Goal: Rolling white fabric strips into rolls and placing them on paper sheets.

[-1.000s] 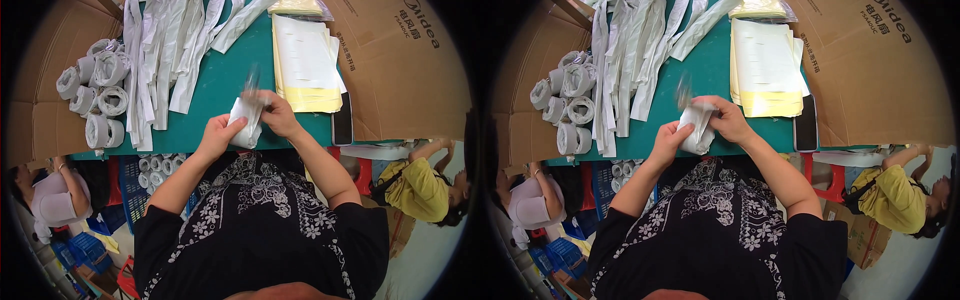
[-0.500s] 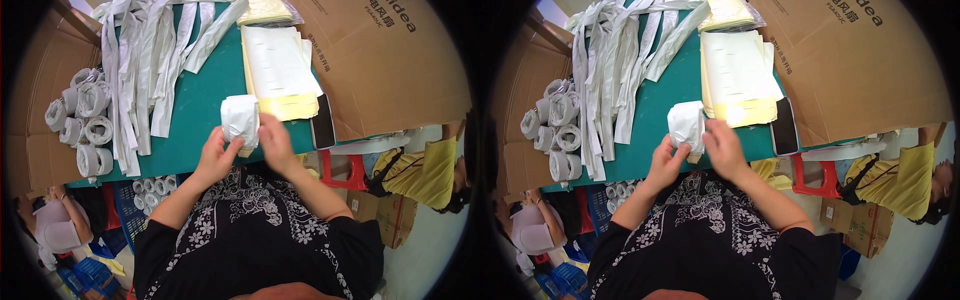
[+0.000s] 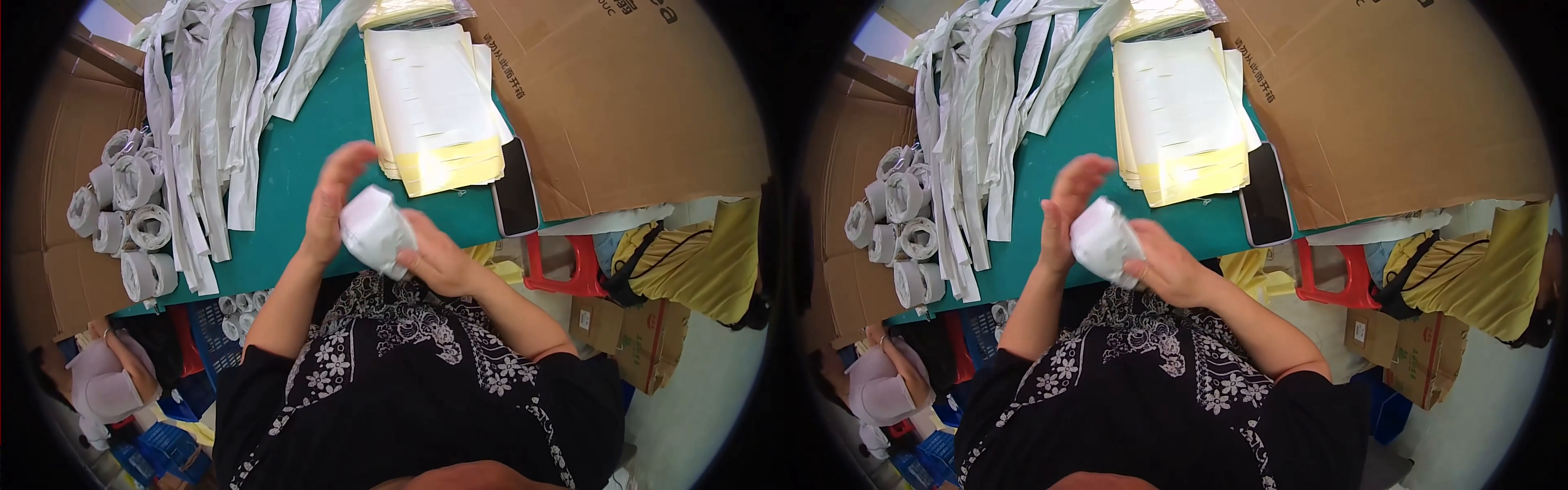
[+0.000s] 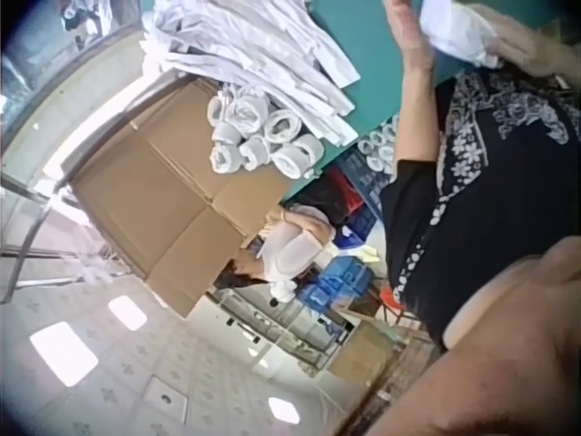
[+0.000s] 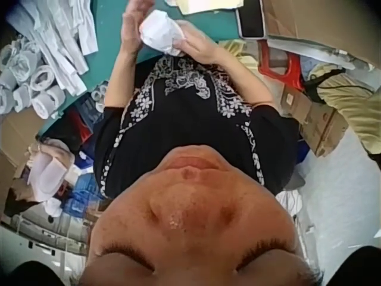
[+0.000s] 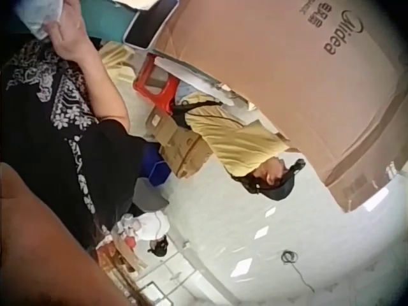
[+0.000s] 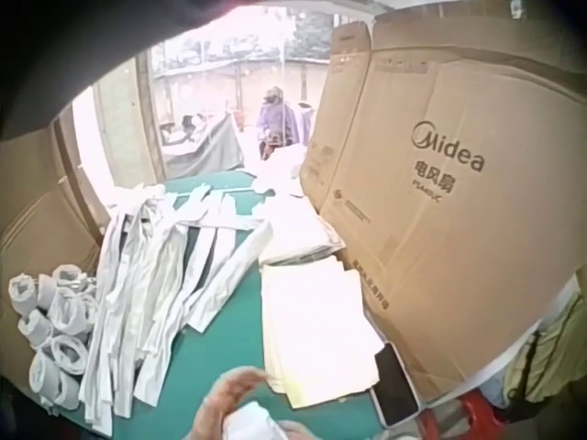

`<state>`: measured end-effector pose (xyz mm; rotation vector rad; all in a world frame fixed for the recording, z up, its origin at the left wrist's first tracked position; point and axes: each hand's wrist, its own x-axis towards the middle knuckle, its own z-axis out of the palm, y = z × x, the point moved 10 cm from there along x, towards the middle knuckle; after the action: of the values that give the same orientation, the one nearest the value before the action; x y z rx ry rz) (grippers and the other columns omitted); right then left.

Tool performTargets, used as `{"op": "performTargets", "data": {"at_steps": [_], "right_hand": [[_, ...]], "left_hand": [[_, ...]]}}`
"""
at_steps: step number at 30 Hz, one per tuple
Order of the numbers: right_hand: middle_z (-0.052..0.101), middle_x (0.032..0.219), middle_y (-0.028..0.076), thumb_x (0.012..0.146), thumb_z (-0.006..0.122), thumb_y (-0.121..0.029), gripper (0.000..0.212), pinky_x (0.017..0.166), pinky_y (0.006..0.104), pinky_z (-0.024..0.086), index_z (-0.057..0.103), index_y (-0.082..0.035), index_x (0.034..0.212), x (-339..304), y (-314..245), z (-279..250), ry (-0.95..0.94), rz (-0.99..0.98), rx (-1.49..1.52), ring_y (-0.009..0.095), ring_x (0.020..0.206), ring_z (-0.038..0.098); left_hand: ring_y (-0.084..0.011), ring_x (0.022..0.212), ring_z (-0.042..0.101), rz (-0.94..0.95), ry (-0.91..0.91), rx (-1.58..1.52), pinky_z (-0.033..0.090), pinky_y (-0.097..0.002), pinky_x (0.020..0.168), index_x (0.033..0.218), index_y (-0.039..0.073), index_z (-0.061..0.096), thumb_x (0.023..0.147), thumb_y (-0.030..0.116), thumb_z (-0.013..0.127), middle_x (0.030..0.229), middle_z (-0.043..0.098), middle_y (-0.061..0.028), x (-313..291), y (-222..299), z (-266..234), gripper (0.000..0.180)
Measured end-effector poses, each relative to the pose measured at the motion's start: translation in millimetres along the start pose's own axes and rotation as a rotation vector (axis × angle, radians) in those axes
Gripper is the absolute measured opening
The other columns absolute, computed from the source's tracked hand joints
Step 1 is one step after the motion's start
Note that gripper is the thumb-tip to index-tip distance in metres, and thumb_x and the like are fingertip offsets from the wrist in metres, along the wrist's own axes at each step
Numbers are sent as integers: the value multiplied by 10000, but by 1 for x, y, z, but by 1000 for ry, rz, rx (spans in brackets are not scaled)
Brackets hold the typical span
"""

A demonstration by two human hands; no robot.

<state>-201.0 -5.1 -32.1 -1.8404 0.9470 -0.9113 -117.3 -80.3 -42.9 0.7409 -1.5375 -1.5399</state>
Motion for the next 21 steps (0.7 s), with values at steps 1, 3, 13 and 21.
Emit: {"op": "performTargets", "data": {"at_steps": [1, 3, 13, 21], "right_hand": [[441, 1226, 203, 933, 462, -286, 420, 995, 391, 318, 446, 24, 1217, 1, -1, 2, -18, 64, 148, 343, 1173, 399], [441, 1228, 193, 936, 455, -300, 461, 986, 379, 326, 400, 27, 1256, -2, 8, 1, -36, 129, 240, 325, 1152, 425], [460, 1200, 208, 933, 456, -232, 451, 950, 341, 362, 366, 60, 1265, -40, 41, -32, 340, 223, 163, 312, 1099, 478], [511, 1218, 140, 986, 337, -199, 394, 975, 370, 385, 327, 21, 1313, -82, 42, -162, 986, 22, 466, 228, 1118, 504]], "left_hand": [[-203, 950, 553, 27, -59, -172, 430, -299, 809, 1125, -23, 526, 851, 706, 200, 1089, 570, -157, 6, 7, 4, 844], [-209, 831, 582, 16, -187, -26, 447, -299, 760, 959, -35, 595, 818, 749, 163, 907, 618, -153, 6, 11, 15, 906], [-178, 729, 576, -149, -24, 164, 447, -280, 670, 828, -13, 659, 924, 264, 435, 807, 639, -115, 74, -19, 30, 370], [-287, 798, 594, 89, -141, 1056, 482, -370, 710, 801, 67, 656, 748, 263, 663, 824, 610, -122, 136, -53, 78, 203]]}}
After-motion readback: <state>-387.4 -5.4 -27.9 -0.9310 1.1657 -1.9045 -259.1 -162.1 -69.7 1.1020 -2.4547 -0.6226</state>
